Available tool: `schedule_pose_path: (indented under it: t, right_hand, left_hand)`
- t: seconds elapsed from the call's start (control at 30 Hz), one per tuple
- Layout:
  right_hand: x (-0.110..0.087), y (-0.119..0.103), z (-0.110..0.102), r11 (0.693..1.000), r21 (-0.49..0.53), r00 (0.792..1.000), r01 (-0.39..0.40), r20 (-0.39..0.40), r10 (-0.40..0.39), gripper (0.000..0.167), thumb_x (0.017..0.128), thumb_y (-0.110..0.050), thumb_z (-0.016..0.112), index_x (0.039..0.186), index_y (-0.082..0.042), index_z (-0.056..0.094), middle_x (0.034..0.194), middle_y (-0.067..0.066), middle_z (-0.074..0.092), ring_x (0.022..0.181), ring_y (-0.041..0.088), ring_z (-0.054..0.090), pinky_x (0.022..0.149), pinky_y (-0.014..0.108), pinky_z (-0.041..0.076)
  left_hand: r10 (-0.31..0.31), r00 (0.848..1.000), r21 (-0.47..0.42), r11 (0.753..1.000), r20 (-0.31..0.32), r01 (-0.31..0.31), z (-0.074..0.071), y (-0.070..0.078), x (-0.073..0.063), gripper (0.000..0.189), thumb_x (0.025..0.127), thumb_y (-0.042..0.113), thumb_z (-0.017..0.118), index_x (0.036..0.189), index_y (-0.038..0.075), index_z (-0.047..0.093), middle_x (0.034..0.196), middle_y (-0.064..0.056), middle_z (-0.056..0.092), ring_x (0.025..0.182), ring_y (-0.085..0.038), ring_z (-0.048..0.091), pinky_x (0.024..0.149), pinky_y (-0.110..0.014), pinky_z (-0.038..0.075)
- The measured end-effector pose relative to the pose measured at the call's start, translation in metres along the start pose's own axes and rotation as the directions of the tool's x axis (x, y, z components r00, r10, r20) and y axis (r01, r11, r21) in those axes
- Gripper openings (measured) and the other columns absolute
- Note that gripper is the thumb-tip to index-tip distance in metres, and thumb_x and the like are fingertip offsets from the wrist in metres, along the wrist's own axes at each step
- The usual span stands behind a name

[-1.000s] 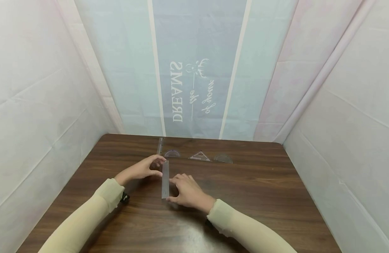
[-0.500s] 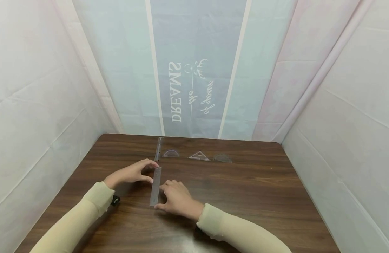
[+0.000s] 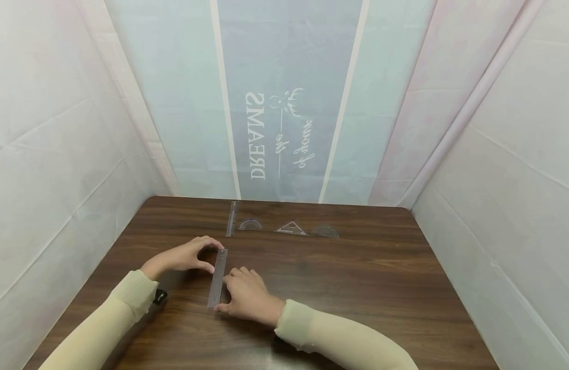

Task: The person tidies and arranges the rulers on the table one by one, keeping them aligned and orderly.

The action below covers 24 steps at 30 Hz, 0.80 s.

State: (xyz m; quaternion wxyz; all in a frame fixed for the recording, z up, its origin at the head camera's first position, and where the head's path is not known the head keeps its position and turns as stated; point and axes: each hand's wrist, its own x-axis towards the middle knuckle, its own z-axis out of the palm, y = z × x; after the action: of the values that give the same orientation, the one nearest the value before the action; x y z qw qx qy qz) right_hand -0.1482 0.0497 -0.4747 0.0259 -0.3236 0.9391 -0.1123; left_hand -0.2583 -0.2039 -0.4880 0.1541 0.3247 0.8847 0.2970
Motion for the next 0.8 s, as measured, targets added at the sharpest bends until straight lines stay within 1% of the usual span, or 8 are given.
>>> schedule_pose_path:
  t: [0.2, 0.43, 0.8]
  right_hand:
    - [0.003, -0.007, 0.005, 0.999, -0.044, 1.000, 0.011, 0.006, -0.011, 0.068, 0.086, -0.063, 0.085, 0.131, -0.012, 0.075, 0.126, -0.003, 0.072, 0.111, 0.014, 0.064, 0.096, 0.035, 0.056]
    - [0.009, -0.010, 0.015, 0.998, -0.065, 1.000, 0.008, 0.003, -0.007, 0.066, 0.087, -0.063, 0.084, 0.128, -0.013, 0.076, 0.124, -0.003, 0.072, 0.110, 0.015, 0.063, 0.096, 0.038, 0.056]
    - [0.015, -0.013, 0.026, 0.995, -0.100, 1.000, 0.019, 0.008, -0.019, 0.068, 0.088, -0.065, 0.082, 0.130, -0.013, 0.076, 0.120, -0.003, 0.072, 0.106, 0.015, 0.063, 0.096, 0.039, 0.057]
  left_hand:
    - [-0.022, 1.000, 0.019, 1.000, 0.011, 0.022, 0.000, -0.002, -0.004, 0.064, 0.091, 0.038, 0.087, 0.142, 0.009, 0.061, 0.145, -0.011, 0.059, 0.141, -0.042, 0.047, 0.117, -0.064, 0.040]
    - [-0.039, 0.999, 0.039, 0.998, 0.012, 0.039, 0.001, -0.007, -0.006, 0.064, 0.091, 0.037, 0.087, 0.142, 0.010, 0.062, 0.147, -0.012, 0.058, 0.143, -0.043, 0.045, 0.117, -0.065, 0.039]
    - [-0.023, 1.000, 0.048, 0.999, 0.008, 0.023, 0.004, -0.014, -0.009, 0.063, 0.090, 0.035, 0.088, 0.141, 0.009, 0.062, 0.151, -0.017, 0.053, 0.143, -0.045, 0.042, 0.117, -0.067, 0.038]
